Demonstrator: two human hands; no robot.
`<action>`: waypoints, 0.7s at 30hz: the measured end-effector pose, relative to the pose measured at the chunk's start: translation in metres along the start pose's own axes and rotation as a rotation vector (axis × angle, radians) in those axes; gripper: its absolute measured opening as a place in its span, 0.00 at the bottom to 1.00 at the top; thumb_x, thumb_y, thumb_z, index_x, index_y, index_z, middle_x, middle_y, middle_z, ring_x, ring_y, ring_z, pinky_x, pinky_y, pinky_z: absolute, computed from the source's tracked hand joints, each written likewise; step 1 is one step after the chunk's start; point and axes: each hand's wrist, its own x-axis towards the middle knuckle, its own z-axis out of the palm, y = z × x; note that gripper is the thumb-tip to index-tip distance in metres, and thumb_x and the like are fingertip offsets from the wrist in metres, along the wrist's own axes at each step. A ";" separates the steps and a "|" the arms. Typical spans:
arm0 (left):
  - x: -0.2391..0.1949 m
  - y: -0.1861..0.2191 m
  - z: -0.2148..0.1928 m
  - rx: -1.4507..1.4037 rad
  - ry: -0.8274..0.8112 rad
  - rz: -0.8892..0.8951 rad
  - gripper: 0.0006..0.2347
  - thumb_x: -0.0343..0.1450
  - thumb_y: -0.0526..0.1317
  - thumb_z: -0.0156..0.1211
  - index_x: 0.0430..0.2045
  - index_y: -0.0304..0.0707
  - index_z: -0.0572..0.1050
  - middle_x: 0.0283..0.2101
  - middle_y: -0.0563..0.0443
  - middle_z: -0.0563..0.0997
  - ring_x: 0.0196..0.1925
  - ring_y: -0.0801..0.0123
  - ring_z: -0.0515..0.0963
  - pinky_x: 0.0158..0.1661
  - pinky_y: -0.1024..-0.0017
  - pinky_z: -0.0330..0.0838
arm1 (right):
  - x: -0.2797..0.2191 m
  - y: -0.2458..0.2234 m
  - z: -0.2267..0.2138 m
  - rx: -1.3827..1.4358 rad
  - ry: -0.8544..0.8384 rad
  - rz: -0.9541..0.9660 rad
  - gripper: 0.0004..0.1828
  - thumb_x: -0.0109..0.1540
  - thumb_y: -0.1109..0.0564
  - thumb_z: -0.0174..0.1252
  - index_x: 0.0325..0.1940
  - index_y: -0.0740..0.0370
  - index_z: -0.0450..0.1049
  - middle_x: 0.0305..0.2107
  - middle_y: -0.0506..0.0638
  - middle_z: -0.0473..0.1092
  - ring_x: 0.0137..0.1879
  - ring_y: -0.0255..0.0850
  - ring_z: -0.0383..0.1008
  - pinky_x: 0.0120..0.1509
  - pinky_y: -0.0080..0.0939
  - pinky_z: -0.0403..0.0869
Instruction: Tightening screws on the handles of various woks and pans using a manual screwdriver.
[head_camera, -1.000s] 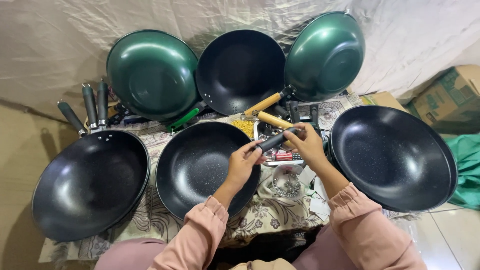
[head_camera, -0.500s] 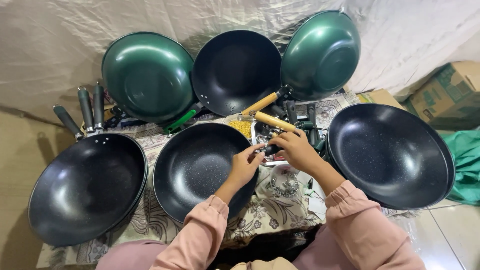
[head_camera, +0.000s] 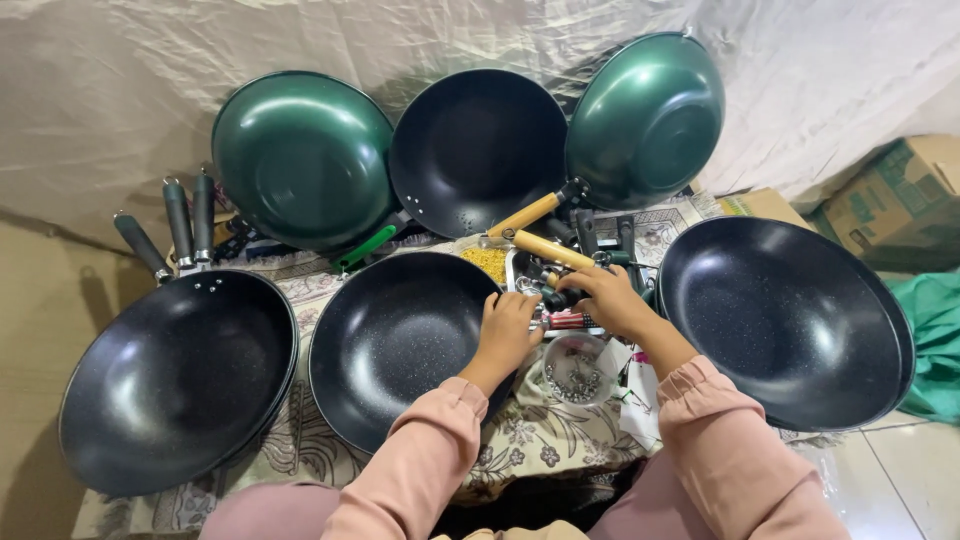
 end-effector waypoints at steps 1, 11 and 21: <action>0.001 -0.001 0.003 -0.001 0.001 0.000 0.23 0.64 0.46 0.68 0.54 0.44 0.75 0.45 0.50 0.78 0.58 0.60 0.73 0.64 0.48 0.56 | 0.000 -0.002 -0.003 -0.001 0.000 0.000 0.24 0.56 0.52 0.68 0.56 0.36 0.74 0.50 0.39 0.74 0.64 0.37 0.70 0.72 0.59 0.54; 0.004 -0.011 0.010 -0.056 0.165 0.008 0.13 0.66 0.48 0.66 0.41 0.47 0.78 0.35 0.53 0.79 0.51 0.62 0.78 0.60 0.55 0.62 | 0.005 -0.014 -0.007 -0.331 -0.045 0.065 0.24 0.54 0.50 0.71 0.53 0.36 0.74 0.47 0.40 0.74 0.61 0.41 0.71 0.75 0.74 0.50; 0.003 -0.015 0.015 -0.150 0.182 0.013 0.13 0.65 0.47 0.67 0.40 0.45 0.79 0.33 0.51 0.79 0.48 0.61 0.79 0.57 0.60 0.66 | 0.010 -0.008 0.012 -0.316 -0.064 0.048 0.24 0.53 0.47 0.71 0.52 0.35 0.74 0.44 0.39 0.73 0.61 0.38 0.68 0.76 0.70 0.50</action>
